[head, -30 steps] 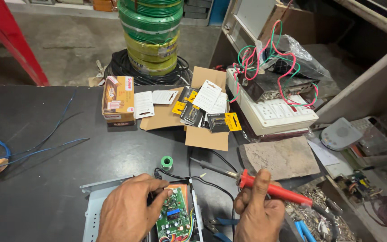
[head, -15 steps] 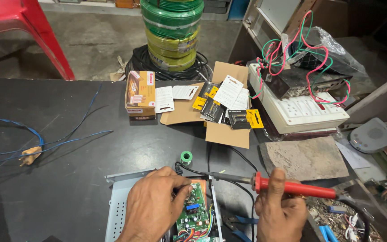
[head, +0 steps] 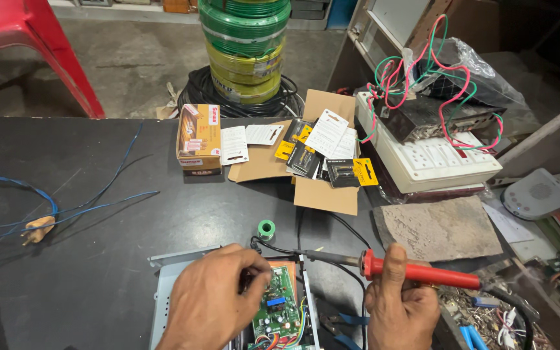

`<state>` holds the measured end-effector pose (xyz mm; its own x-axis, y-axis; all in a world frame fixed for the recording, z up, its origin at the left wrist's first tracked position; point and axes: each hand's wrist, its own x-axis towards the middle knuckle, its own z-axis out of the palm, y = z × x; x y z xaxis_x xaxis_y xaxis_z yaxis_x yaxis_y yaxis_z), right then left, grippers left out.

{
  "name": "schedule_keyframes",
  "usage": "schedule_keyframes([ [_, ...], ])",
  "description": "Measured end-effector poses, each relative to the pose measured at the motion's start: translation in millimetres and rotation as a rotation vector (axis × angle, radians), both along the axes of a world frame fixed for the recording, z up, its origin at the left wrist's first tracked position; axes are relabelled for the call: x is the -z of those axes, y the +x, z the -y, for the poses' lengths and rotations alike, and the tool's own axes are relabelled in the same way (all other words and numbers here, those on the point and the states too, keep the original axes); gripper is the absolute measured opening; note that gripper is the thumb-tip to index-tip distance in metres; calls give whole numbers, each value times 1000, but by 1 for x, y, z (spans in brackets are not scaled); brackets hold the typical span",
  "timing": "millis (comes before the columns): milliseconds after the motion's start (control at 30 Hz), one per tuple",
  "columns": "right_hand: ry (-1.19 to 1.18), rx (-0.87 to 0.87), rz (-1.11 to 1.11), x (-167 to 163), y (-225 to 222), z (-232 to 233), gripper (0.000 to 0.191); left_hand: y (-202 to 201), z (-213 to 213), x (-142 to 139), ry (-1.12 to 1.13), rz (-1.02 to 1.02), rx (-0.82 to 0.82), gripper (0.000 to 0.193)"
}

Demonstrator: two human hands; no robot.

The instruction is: The person solders components on a circuit board within a metal housing using a soldering iron and wire.

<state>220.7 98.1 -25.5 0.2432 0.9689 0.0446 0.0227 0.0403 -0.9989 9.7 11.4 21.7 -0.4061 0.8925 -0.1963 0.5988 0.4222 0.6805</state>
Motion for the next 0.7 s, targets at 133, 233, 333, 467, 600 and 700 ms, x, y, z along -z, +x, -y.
schedule_keyframes([
  [133, -7, -5, 19, -2, -1, 1, 45, -3, 1, -1, 79, -106, 57, 25],
  [233, -15, 11, -48, -1, -3, 2, 42, 2, 0, 4, 96, -148, 95, 26],
  [333, -8, 11, -20, 1, -2, 2, 44, 5, -3, 10, 50, -182, 113, 23],
  [467, 3, -29, -66, 6, -1, 1, 43, 5, -3, 14, 127, -192, 89, 18],
  [600, 16, 11, -72, 11, -2, 1, 45, 5, -6, 15, 161, -143, 24, 18],
  [700, 36, 27, -73, 11, -5, 2, 39, 7, -7, 16, 143, -106, 8, 18],
])
